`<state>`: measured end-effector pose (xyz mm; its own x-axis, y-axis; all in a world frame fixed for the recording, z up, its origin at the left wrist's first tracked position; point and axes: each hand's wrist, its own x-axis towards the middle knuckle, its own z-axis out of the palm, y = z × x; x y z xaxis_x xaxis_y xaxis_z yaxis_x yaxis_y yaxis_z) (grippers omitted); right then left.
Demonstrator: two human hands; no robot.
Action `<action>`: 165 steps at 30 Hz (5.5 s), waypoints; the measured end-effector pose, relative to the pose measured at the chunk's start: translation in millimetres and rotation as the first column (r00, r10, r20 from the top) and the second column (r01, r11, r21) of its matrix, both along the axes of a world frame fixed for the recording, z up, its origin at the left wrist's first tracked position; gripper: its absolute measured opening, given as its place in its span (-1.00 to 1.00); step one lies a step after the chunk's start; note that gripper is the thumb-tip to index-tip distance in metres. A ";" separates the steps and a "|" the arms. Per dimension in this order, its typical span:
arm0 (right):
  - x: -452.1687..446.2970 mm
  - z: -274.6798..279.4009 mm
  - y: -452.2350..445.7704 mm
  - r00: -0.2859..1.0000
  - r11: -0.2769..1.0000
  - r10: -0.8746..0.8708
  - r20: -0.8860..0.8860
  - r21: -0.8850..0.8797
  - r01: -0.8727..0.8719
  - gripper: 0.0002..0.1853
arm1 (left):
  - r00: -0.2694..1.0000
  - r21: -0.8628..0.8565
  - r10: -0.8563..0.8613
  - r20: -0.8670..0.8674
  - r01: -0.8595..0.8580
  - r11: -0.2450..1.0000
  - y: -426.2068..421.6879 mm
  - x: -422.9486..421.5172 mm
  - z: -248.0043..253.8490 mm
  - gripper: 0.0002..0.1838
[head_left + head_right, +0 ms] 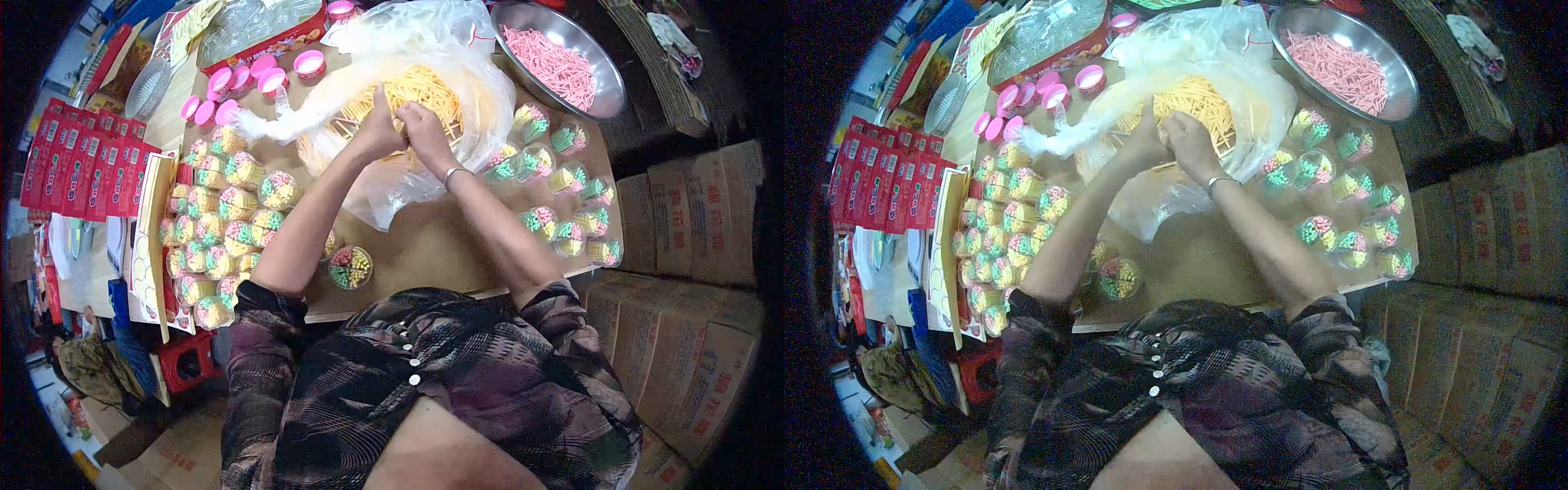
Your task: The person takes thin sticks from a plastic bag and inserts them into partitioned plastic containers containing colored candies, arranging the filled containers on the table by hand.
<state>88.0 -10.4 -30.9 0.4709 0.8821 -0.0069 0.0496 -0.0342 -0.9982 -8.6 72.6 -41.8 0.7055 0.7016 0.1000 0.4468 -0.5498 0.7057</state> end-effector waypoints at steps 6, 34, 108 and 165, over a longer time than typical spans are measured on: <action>-5.0 -9.1 3.3 0.990 0.998 -0.027 0.136 0.061 0.019 -0.67 | 0.967 -0.018 -0.250 -0.053 0.249 0.968 10.2 6.1 -6.8 0.15; -14.0 35.1 -2.5 0.973 0.975 -0.186 0.133 0.145 0.166 -0.70 | 0.672 -0.670 0.506 0.541 -0.019 0.742 -32.0 21.0 53.5 -0.56; -21.1 -10.3 -197.4 0.575 0.990 -0.138 0.807 0.131 0.055 -0.79 | 0.890 -0.148 -0.120 0.441 0.204 0.968 -108.7 -84.8 127.2 -0.27; -88.9 132.6 -115.2 0.826 0.890 -0.197 0.528 0.450 -0.075 -0.77 | 0.833 0.134 0.043 0.552 -0.139 0.981 -148.1 -127.7 126.7 -0.33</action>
